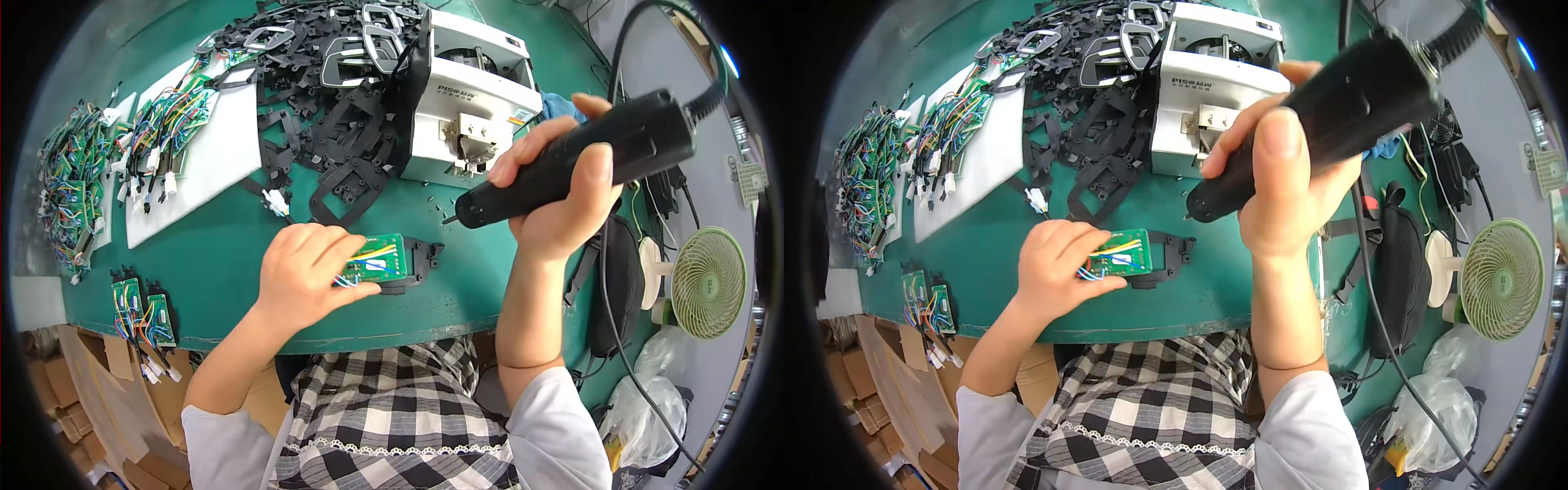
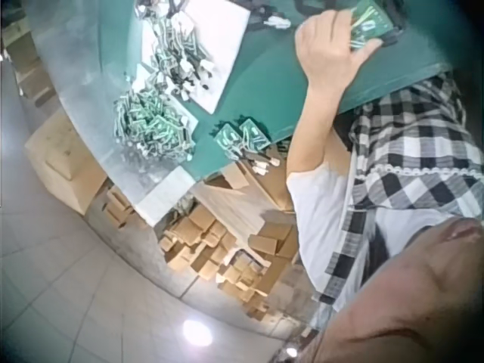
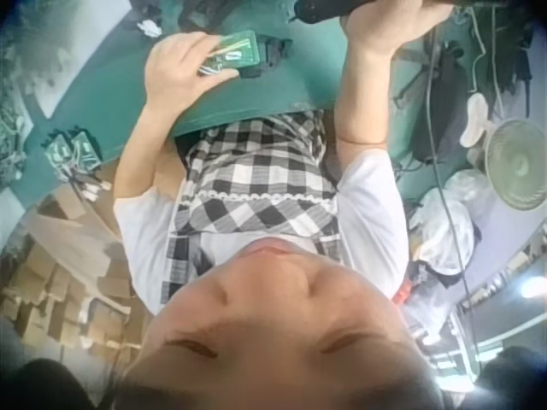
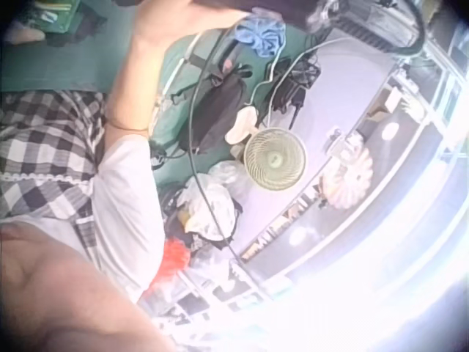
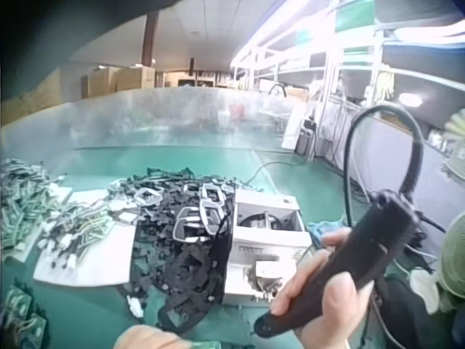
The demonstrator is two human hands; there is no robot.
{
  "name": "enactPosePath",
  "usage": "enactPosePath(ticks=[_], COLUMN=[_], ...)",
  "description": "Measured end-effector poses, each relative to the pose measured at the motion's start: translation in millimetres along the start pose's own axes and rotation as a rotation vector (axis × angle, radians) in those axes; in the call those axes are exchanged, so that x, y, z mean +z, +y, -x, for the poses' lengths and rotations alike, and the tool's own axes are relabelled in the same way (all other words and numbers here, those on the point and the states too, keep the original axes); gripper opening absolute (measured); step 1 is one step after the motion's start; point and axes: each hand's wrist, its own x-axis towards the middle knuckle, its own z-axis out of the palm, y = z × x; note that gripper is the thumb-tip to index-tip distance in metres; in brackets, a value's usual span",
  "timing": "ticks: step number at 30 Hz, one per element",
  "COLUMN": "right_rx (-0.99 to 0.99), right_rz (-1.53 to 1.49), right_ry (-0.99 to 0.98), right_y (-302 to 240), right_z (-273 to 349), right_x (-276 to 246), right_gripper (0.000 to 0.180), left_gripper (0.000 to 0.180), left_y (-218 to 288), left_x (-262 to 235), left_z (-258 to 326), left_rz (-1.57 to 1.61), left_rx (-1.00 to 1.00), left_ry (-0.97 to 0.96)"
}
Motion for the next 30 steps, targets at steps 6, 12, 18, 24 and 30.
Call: enactPosePath(ticks=[6,12,18,24,30], right_rx=[0.013,0.055,0.07,0.06,0.054], right_rz=[0.079,0.084,0.096,0.135,0.107], right_ry=[-0.036,-0.079,-0.055,-0.069,-0.137], right_y=[7,13,17,22,25], right_z=[24,31,40,47,54], right_x=[-7,-4,4,9,7], right_gripper=[0.064,0.068,0.069,0.071,0.075], left_gripper=[0.054,0.054,0.055,0.055,0.056], left_y=[13,14,13,16,19], left_x=[18,25,28,29,26], left_z=[-7,-4,-3,-3,-1], left_rz=[0.076,0.107,0.157,0.147,0.165], left_rx=[-0.019,-0.031,-0.061,-0.069,-0.112], left_ry=[-0.08,-0.128,-0.129,-0.122,-0.145])
